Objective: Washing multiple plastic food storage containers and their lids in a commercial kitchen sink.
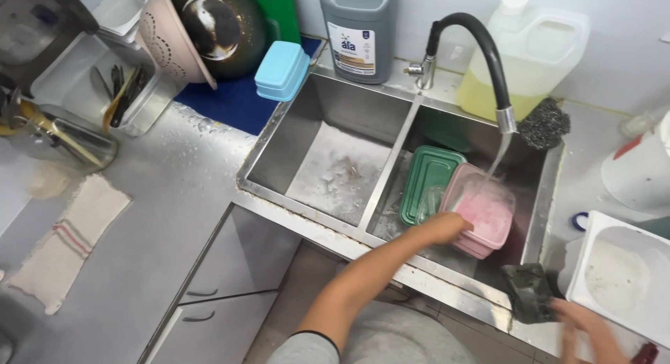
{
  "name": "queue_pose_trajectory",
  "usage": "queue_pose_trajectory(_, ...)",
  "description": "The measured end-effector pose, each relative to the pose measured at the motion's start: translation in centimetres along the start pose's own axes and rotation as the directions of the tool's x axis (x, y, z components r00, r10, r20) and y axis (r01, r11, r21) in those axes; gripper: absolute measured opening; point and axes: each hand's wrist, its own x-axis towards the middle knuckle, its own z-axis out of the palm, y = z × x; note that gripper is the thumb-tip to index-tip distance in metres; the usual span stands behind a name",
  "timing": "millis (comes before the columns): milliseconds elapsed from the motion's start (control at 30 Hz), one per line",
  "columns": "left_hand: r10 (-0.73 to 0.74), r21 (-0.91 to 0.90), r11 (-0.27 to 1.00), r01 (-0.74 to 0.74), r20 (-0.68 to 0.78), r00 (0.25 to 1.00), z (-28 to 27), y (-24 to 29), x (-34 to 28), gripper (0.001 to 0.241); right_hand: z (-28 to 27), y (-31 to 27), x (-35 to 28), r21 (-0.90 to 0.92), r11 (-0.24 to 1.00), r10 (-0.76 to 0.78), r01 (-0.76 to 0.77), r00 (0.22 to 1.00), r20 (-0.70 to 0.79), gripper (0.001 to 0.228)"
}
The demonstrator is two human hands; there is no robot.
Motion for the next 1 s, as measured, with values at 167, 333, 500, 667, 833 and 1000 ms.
queue_pose_trajectory(167,0.039,-0.503,0.864,0.029,0.124,0.991,1.4,-4.3,0.1,0.044,3.0,-22.6,6.6,-0.196,0.962,0.146,-0.188,0.966,-0.213,0.024)
queue_pose_trajectory(333,-0.068,-0.751,0.646,0.14,0.126,0.99,-4.6,-2.4,-2.5,0.038,5.5,-18.4,5.3,-0.443,0.875,0.155,-0.195,0.98,-0.125,0.04)
queue_pose_trajectory(500,-0.261,-0.929,0.333,0.16,0.072,0.963,-7.6,-2.1,-5.0,0.03,5.9,-17.7,5.7,-0.634,0.732,0.253,-0.251,0.963,-0.089,0.057)
queue_pose_trajectory(667,-0.339,-0.993,0.11,0.039,-0.001,0.941,-9.0,-0.2,-6.7,0.033,6.3,-17.4,5.8,-0.593,0.766,0.212,-0.248,0.968,-0.13,0.047)
queue_pose_trajectory(833,-0.374,-0.974,0.225,0.019,-0.068,0.925,-6.4,-0.4,-7.8,0.035,8.1,-19.4,9.8,-0.314,0.942,0.056,-0.12,0.977,-0.206,0.037)
queue_pose_trajectory(1000,-0.473,-0.88,0.469,0.073,-0.18,0.863,-2.5,2.2,-7.5,0.036,12.3,-18.9,17.8,0.2,0.974,0.17,-0.103,0.921,-0.352,0.037)
